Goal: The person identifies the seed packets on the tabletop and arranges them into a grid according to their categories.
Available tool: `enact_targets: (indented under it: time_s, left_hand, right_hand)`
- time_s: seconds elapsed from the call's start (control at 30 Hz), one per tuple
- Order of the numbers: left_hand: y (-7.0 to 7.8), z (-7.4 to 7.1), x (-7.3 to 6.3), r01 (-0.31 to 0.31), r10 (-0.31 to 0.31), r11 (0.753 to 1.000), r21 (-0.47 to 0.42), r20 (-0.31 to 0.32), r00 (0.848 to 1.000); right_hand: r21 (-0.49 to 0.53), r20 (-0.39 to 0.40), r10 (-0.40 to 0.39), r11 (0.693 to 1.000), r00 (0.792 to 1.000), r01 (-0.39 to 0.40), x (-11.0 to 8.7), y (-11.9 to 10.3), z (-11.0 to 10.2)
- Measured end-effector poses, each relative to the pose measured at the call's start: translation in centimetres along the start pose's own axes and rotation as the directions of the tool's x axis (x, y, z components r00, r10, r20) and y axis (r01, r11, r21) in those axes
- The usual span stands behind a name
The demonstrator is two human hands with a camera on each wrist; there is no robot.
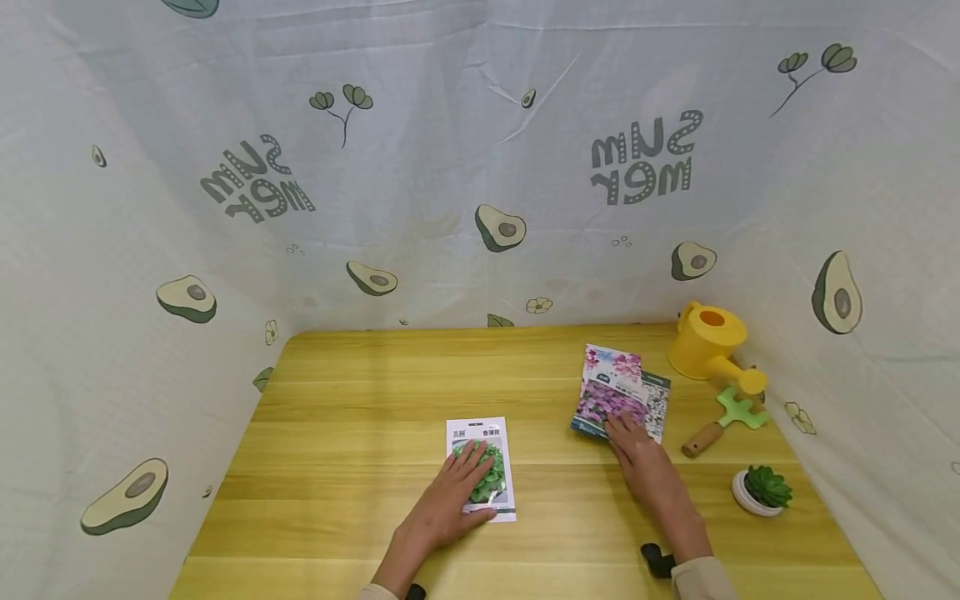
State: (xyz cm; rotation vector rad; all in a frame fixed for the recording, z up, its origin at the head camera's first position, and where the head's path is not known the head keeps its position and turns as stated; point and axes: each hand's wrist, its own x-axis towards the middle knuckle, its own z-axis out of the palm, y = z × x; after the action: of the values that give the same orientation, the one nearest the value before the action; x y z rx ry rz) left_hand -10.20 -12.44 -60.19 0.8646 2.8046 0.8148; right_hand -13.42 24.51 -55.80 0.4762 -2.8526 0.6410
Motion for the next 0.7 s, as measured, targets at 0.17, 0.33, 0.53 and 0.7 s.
enact_targets:
  time_s: [0.17,0.33,0.53,0.7]
  left_hand:
    - [0.1,-0.2,0.0,-0.005,0.005,1.0,0.007,0.001,1.0]
    - [0.3,-0.3,-0.1,-0.015,0.015,1.0,0.007,-0.004,1.0]
    - [0.1,-0.1,0.0,0.001,-0.001,1.0,0.011,-0.004,1.0]
    - [0.0,0.1,0.0,-0.003,0.003,1.0,-0.009,-0.005,1.0]
  right_hand:
    - [-0.009,0.051,-0.043,0.999,0.998,0.044,0.0,0.1,0.3]
    - [0.035,0.043,0.026,0.999,0.999,-0.027,0.4,0.3,0.8]
    - [0.032,0.089,0.204,0.978,0.975,-0.207,1.9,0.3,1.2]
    - [-0.014,0.192,0.3,0.953,0.934,-0.304,2.3,0.9,1.6]
